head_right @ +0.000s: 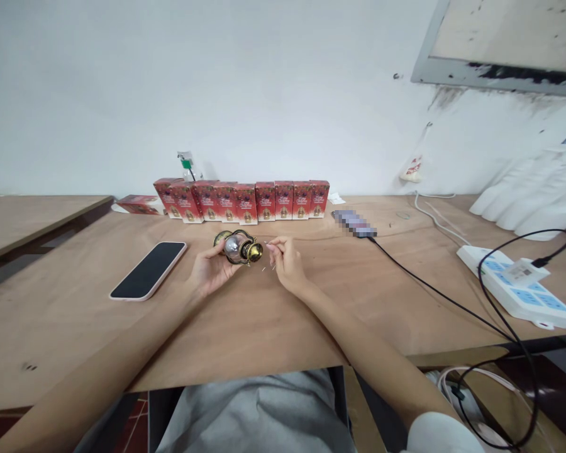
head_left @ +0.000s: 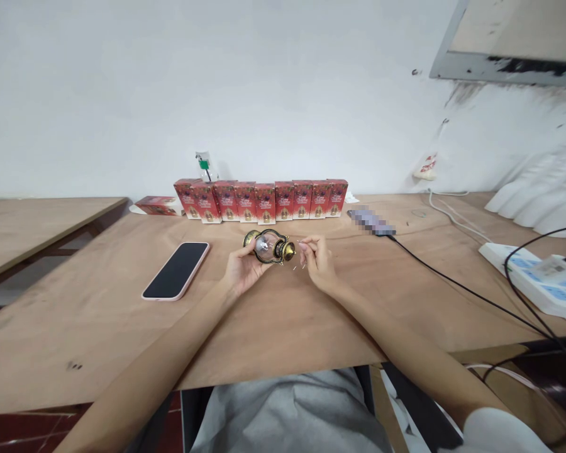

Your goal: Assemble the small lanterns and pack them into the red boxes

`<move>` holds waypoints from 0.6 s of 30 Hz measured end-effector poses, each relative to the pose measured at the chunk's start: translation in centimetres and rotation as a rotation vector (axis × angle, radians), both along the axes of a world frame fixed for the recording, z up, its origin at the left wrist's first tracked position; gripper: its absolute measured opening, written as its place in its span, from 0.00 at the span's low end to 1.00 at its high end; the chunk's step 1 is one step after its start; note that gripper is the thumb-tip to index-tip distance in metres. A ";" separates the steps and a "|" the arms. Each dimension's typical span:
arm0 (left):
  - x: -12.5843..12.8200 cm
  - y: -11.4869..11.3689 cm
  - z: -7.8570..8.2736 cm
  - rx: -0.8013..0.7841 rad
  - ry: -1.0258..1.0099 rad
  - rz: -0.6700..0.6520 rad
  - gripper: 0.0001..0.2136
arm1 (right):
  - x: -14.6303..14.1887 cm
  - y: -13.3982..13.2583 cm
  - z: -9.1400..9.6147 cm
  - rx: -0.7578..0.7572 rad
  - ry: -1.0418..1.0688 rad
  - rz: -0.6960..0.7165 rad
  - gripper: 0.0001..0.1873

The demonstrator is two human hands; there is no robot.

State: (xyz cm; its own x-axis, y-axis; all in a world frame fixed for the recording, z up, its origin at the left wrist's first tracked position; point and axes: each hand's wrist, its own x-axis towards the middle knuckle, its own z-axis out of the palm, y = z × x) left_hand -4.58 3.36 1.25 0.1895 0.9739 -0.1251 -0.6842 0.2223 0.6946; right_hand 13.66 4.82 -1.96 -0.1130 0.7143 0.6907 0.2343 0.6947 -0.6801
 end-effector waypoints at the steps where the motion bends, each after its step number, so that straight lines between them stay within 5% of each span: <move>1: 0.0 0.0 0.0 -0.009 0.005 0.000 0.13 | 0.0 0.0 -0.1 -0.006 0.012 0.010 0.08; 18: -0.2 -0.2 -0.1 0.015 0.109 -0.081 0.13 | 0.5 0.0 0.1 -0.056 -0.080 0.112 0.09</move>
